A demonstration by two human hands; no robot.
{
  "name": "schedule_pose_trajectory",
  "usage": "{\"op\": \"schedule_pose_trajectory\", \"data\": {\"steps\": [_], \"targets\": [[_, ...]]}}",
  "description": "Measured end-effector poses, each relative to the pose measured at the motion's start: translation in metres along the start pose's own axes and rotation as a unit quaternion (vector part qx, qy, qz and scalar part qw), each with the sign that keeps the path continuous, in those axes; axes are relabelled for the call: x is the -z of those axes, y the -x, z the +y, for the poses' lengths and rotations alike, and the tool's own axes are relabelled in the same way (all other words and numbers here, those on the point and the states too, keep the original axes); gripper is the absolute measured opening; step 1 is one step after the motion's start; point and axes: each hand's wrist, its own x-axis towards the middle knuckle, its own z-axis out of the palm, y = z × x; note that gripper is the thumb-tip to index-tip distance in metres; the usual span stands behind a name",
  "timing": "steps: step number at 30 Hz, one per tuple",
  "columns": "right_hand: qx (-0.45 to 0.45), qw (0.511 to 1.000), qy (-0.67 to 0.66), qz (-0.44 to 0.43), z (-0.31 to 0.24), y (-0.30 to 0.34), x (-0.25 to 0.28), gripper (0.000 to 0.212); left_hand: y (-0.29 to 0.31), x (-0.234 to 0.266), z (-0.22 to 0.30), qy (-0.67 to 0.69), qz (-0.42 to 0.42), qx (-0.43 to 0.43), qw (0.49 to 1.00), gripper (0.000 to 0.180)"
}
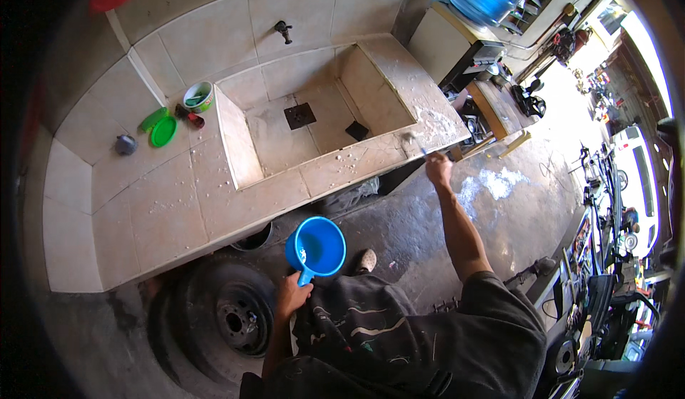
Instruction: The person pours a liquid from a yellow bottle into a blue plastic jug, then uses a toothbrush to scrub the tiled sink surface. They repeatedly dip the brush into the jug and scrub different areas of the sink basin and rim.
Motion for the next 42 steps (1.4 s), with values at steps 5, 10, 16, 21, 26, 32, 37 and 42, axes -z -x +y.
{"op": "schedule_pose_trajectory", "data": {"steps": [5,10,16,21,26,32,37,42], "targets": [[-0.037,0.999,0.005,-0.018,-0.017,0.012,-0.008,0.019,0.0,0.031,-0.012,0.008,-0.011,0.041,0.999,0.013],[-0.016,0.996,0.033,-0.078,-0.025,0.02,-0.002,0.019,0.006,0.042,-0.019,-0.019,-0.009,0.056,0.998,0.014],[-0.044,0.995,0.01,-0.084,-0.022,0.002,-0.002,0.023,0.008,0.032,-0.018,-0.01,0.011,0.072,0.997,0.016],[-0.096,0.995,0.022,-0.003,-0.017,-0.019,0.0,0.024,0.003,0.006,-0.006,-0.036,0.037,0.039,0.998,0.017],[0.001,0.992,0.075,-0.106,-0.019,-0.028,-0.004,0.026,-0.002,-0.018,0.006,-0.069,0.013,0.052,0.996,0.02],[0.043,0.984,0.052,-0.167,-0.007,-0.035,0.002,0.025,-0.004,-0.041,0.01,-0.088,0.016,0.048,0.995,0.022],[-0.045,0.996,0.0,-0.074,0.016,-0.034,0.017,0.022,-0.003,-0.057,0.012,-0.072,0.039,0.041,0.996,0.021],[0.034,0.984,0.0,-0.177,0.043,-0.025,0.022,0.023,-0.008,-0.069,0.023,-0.058,0.026,0.034,0.997,0.019]]}}
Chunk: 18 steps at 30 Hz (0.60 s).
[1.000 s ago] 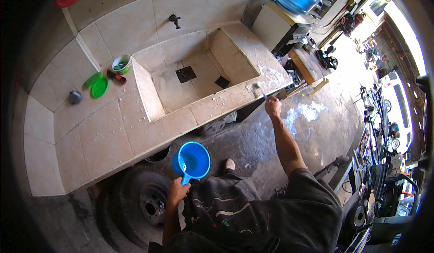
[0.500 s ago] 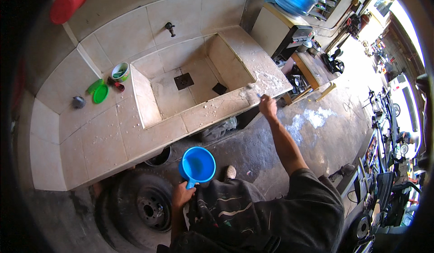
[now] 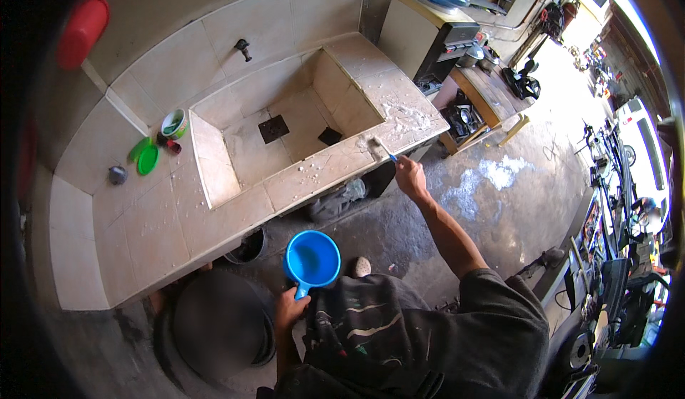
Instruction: The person pours a liquid from a yellow bottle into a blue plastic jug, then uses a toothbrush to scrub the tiled sink surface. They repeatedly dip the brush into the jug and scrub different areas of the sink basin and rim.
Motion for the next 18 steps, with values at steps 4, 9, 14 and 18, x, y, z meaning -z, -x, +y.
{"op": "schedule_pose_trajectory", "data": {"steps": [4,9,14,18], "targets": [[-0.076,0.983,-0.034,0.161,0.029,-0.008,0.023,0.019,-0.002,-0.012,0.011,0.003,0.001,-0.016,1.0,0.018],[-0.063,0.981,-0.08,0.163,0.041,-0.006,0.025,0.019,-0.005,-0.034,0.019,0.025,0.002,-0.004,1.0,0.014],[-0.042,0.984,-0.068,0.16,0.047,0.003,0.02,0.015,-0.004,-0.054,0.022,0.061,0.01,-0.005,0.998,0.012],[-0.091,0.972,-0.093,0.198,0.062,0.0,0.028,0.014,-0.004,-0.064,0.02,0.038,0.022,-0.041,0.998,0.015]]}}
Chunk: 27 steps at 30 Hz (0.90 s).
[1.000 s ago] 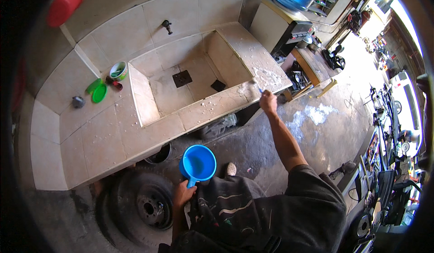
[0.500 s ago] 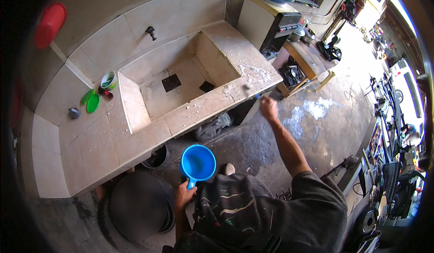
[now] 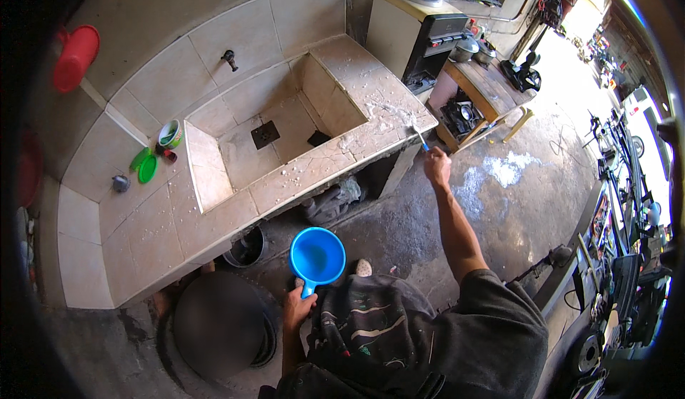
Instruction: The person pours a liquid from a yellow bottle into a blue plastic jug, then uses a toothbrush to scrub the tiled sink surface. They repeatedly dip the brush into the jug and scrub different areas of the sink basin and rim.
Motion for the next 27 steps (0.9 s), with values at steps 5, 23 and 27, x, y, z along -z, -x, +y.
{"op": "schedule_pose_trajectory", "data": {"steps": [5,23,27], "targets": [[0.032,0.99,0.021,-0.138,0.006,0.001,0.003,0.014,-0.003,-0.006,-0.003,0.004,0.009,-0.043,0.999,0.015],[0.062,0.976,0.006,-0.21,-0.046,0.052,-0.016,0.015,0.018,-0.002,-0.008,0.079,0.042,0.016,0.996,0.012],[0.078,0.995,0.001,-0.065,-0.051,0.06,-0.02,0.02,0.014,0.007,-0.016,0.121,0.046,0.031,0.991,0.015]]}}
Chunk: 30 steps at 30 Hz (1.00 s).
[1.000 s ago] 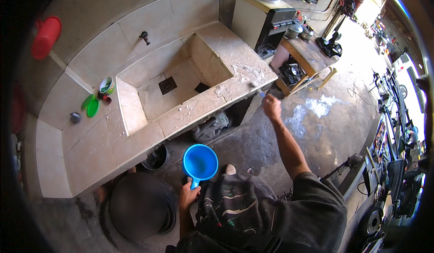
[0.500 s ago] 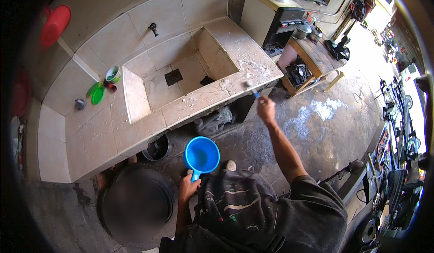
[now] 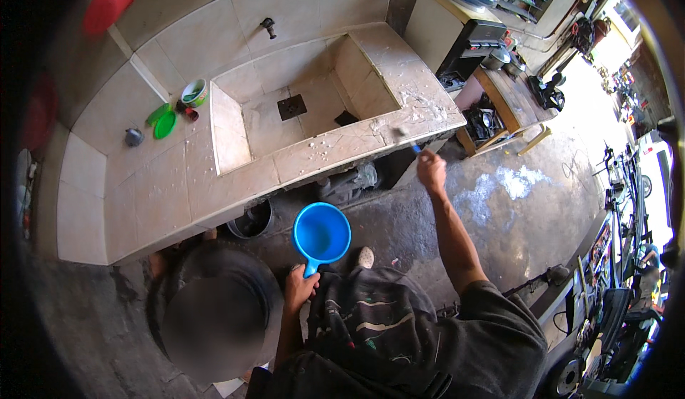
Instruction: The person pours a liquid from a yellow bottle into a blue plastic jug, then uses a toothbrush to scrub the tiled sink surface. They repeatedly dip the brush into the jug and scrub different areas of the sink basin and rim.
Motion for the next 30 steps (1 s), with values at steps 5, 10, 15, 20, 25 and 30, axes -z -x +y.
{"op": "schedule_pose_trajectory", "data": {"steps": [5,10,15,20,25,30], "targets": [[-0.018,0.997,-0.006,-0.07,-0.012,0.008,-0.015,0.017,-0.001,0.026,-0.006,-0.004,-0.012,0.005,1.0,0.014],[-0.011,0.997,0.069,0.013,-0.032,0.012,-0.029,0.018,0.013,0.072,-0.023,0.023,0.0,0.009,1.0,0.013],[-0.043,0.995,0.09,-0.013,-0.043,0.025,-0.022,0.019,0.034,0.129,-0.052,0.018,0.001,0.061,0.998,0.015],[-0.031,0.988,0.153,0.002,-0.065,0.03,-0.039,0.022,0.048,0.164,-0.083,0.043,0.046,0.065,0.996,0.014],[0.012,0.982,0.189,0.017,-0.071,0.036,-0.058,0.023,0.058,0.191,-0.101,0.057,0.03,0.042,0.997,0.012],[-0.002,0.984,0.181,0.0,-0.07,0.034,-0.062,0.022,0.074,0.201,-0.103,0.136,0.062,0.104,0.983,0.012]]}}
